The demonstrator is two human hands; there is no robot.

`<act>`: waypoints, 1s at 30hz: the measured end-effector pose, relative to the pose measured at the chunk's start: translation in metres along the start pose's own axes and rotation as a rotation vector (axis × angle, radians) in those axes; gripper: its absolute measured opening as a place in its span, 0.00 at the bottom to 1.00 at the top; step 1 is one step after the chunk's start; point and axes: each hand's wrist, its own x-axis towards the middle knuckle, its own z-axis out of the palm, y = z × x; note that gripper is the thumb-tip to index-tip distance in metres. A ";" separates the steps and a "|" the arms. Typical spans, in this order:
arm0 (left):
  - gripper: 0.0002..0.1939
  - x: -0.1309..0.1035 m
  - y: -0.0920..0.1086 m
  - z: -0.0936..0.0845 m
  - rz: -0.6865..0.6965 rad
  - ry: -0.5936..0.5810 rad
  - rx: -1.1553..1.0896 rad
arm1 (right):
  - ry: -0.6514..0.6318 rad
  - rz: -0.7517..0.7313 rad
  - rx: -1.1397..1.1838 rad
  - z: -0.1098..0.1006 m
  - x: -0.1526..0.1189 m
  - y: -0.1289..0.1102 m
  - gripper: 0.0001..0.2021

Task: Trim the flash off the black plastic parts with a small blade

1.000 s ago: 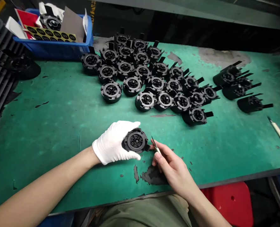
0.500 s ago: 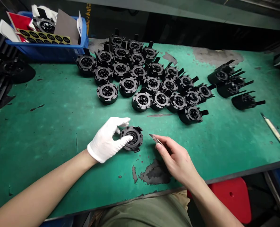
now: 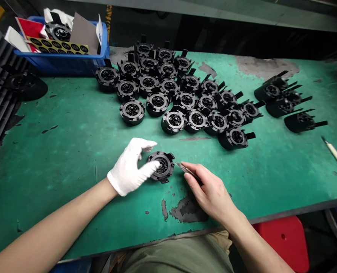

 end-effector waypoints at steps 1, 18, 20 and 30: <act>0.36 0.000 0.000 0.002 0.024 -0.026 0.039 | 0.007 -0.012 -0.011 -0.001 0.000 0.001 0.15; 0.58 -0.004 0.001 0.011 0.233 -0.007 0.252 | 0.101 -0.031 -0.048 -0.011 0.010 0.006 0.15; 0.51 -0.004 0.001 0.011 0.218 0.007 0.240 | 0.097 -0.053 -0.062 -0.013 0.011 0.007 0.15; 0.27 -0.005 0.001 -0.004 0.139 -0.156 -0.061 | -0.138 -0.210 -0.189 -0.031 0.018 0.014 0.17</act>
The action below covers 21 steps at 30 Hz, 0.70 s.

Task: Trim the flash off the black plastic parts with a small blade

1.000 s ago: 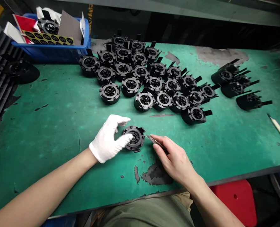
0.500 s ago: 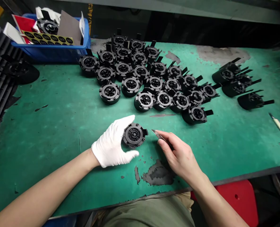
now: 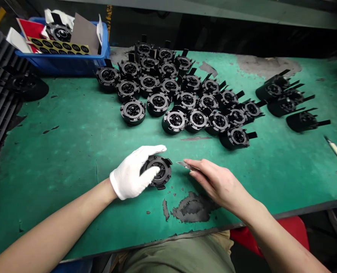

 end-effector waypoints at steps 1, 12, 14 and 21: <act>0.32 0.001 0.000 0.001 -0.004 0.000 0.006 | -0.019 -0.031 -0.036 0.000 0.001 0.000 0.18; 0.57 0.005 -0.005 0.006 0.167 -0.073 0.149 | -0.056 -0.201 -0.435 0.009 0.005 -0.016 0.20; 0.56 0.005 -0.005 0.007 0.178 -0.068 0.166 | -0.058 -0.211 -0.467 0.007 0.003 -0.022 0.23; 0.54 0.007 -0.005 0.008 0.203 -0.059 0.177 | -0.058 -0.285 -0.509 0.000 0.008 -0.028 0.24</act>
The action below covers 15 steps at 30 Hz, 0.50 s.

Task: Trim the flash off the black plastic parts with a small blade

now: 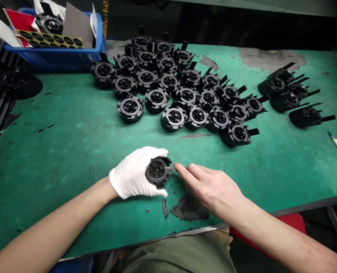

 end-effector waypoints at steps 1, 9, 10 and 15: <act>0.53 0.000 0.000 0.000 0.002 -0.002 -0.002 | -0.002 -0.028 -0.002 0.000 0.001 0.004 0.24; 0.52 -0.001 0.000 -0.001 -0.038 -0.032 -0.029 | -0.054 -0.275 -0.027 0.000 0.018 0.045 0.20; 0.52 -0.001 0.000 -0.001 -0.039 -0.034 -0.032 | -0.060 -0.303 -0.037 -0.001 0.021 0.050 0.20; 0.52 -0.001 -0.002 -0.002 -0.048 -0.037 -0.065 | -0.070 -0.449 -0.075 -0.002 0.035 0.068 0.19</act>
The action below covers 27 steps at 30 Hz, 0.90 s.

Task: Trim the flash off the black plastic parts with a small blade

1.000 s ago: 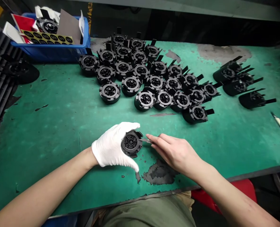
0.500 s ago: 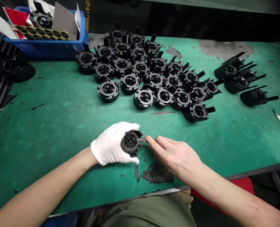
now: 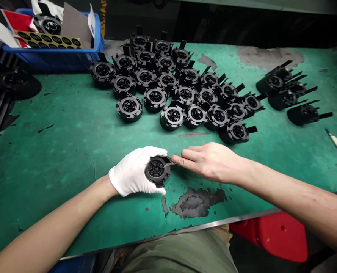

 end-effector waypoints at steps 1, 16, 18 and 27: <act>0.52 0.000 0.000 0.000 -0.001 0.000 -0.008 | -0.001 -0.019 -0.001 0.000 0.001 0.003 0.19; 0.51 0.000 0.000 0.000 -0.004 -0.017 0.008 | 0.028 0.092 0.004 -0.004 -0.001 -0.020 0.20; 0.51 0.000 0.000 0.000 -0.002 -0.015 0.005 | 0.034 0.182 0.002 -0.005 -0.003 -0.036 0.21; 0.51 0.000 0.000 0.000 -0.017 -0.016 -0.004 | -0.004 0.207 -0.071 -0.008 -0.002 -0.051 0.25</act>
